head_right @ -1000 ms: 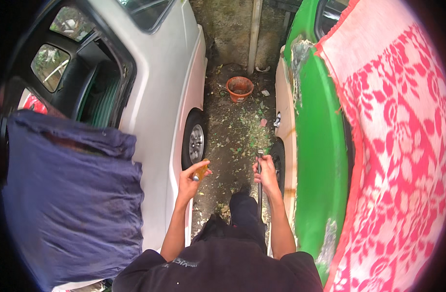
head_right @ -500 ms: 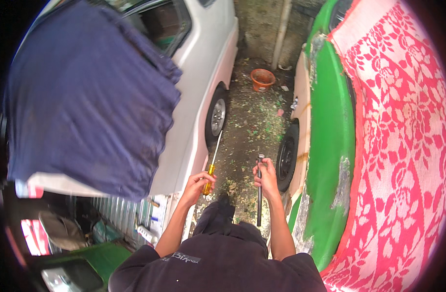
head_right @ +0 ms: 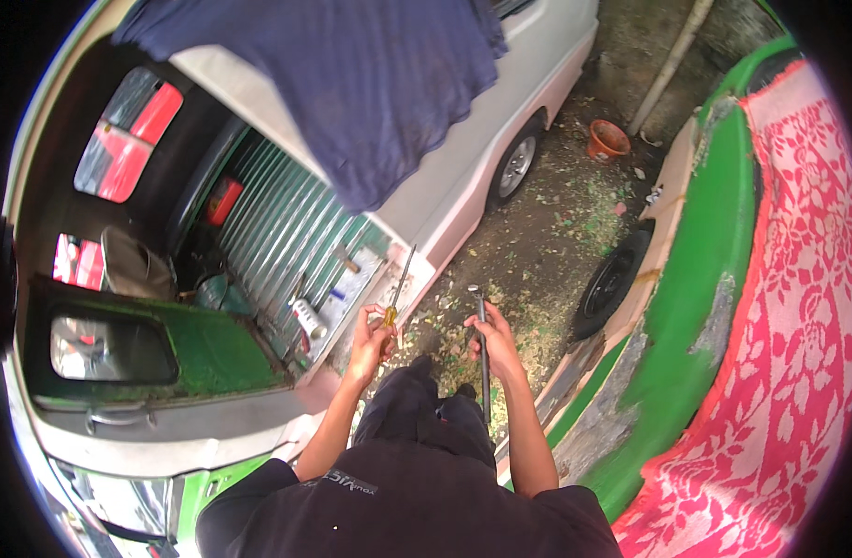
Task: The person uses a chisel and hammer to scrape and chip away at a damaged area on the side of a green car. They then pick up a spray can and a lighter, preparing to apply heat to the panel.
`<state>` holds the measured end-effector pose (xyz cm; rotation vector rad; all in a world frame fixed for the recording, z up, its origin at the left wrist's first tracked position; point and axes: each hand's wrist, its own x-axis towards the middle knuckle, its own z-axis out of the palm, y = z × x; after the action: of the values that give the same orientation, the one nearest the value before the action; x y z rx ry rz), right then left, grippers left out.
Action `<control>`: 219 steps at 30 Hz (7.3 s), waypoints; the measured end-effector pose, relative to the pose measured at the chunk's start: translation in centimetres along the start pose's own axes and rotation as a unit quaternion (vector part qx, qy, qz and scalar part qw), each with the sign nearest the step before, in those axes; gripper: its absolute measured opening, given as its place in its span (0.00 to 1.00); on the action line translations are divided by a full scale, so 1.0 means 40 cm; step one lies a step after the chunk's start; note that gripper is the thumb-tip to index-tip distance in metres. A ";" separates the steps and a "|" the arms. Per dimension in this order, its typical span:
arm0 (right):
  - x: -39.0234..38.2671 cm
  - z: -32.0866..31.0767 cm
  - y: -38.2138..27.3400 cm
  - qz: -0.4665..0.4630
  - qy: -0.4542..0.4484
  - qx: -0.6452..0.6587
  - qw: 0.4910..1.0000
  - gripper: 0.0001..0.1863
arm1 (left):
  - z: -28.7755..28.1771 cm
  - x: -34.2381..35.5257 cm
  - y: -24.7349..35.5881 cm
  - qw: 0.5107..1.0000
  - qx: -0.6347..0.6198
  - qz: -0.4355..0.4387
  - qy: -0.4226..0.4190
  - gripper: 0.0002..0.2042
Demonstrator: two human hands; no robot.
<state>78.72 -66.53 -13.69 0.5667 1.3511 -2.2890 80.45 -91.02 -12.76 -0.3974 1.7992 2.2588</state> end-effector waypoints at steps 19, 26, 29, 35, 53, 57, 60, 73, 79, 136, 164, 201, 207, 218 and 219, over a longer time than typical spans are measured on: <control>0.531 0.513 0.687 -0.073 -0.040 -0.310 0.947 0.27 | -0.823 0.067 -0.114 0.976 -0.112 0.021 0.184 0.07; 0.862 0.579 0.842 -0.211 -0.013 -0.483 0.850 0.24 | -1.030 0.195 -0.212 0.971 -0.103 0.023 0.215 0.04; 0.972 0.576 0.882 -0.240 -0.013 -0.477 0.846 0.23 | -1.072 0.257 -0.247 0.970 -0.108 -0.004 0.220 0.04; 1.041 0.625 0.908 -0.242 0.018 -0.547 0.801 0.15 | -1.147 0.335 -0.364 0.956 -0.127 -0.019 0.263 0.05; 0.889 0.764 0.958 -0.382 0.036 -0.592 0.709 0.13 | -1.205 0.345 -0.485 0.936 -0.164 -0.034 0.309 0.06; 0.834 0.777 1.024 -0.306 -0.038 -0.614 0.727 0.20 | -1.205 0.354 -0.501 0.935 -0.185 -0.051 0.299 0.05; 0.811 0.823 1.057 -0.220 -0.080 -0.652 0.721 0.29 | -1.210 0.375 -0.523 0.932 -0.209 -0.059 0.291 0.04; 0.778 0.779 1.089 -0.141 -0.066 -0.571 0.806 0.42 | -1.170 0.353 -0.510 0.937 -0.213 -0.051 0.272 0.07; 0.733 0.754 1.002 -0.171 -0.123 -0.455 0.865 0.45 | -1.118 0.357 -0.519 0.934 -0.267 -0.058 0.232 0.13; 0.962 0.638 0.973 -0.297 0.039 -0.666 0.683 0.16 | -1.028 0.294 -0.367 0.988 0.125 0.055 0.075 0.35; -0.244 0.522 0.306 -0.293 0.337 -0.382 0.809 0.18 | -0.300 -0.112 0.058 0.820 0.489 0.260 -0.143 0.40; -0.295 0.431 0.404 -0.400 0.394 -0.579 0.591 0.09 | -0.256 -0.199 0.074 0.783 0.545 0.249 -0.171 0.37; -0.292 0.443 0.414 -0.377 0.403 -0.520 0.653 0.11 | -0.276 -0.188 0.068 0.782 0.548 0.238 -0.176 0.39; -0.249 0.399 0.351 -0.199 0.204 0.045 0.958 0.20 | -0.357 -0.131 0.059 0.858 0.317 0.212 -0.345 0.33; -0.239 0.392 0.344 -0.197 0.206 0.048 0.957 0.20 | -0.363 -0.133 0.058 0.853 0.312 0.218 -0.356 0.33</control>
<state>92.07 -85.04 -11.41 0.9168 1.6773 -2.6693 85.67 -105.75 -11.84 0.9208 2.1171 1.5147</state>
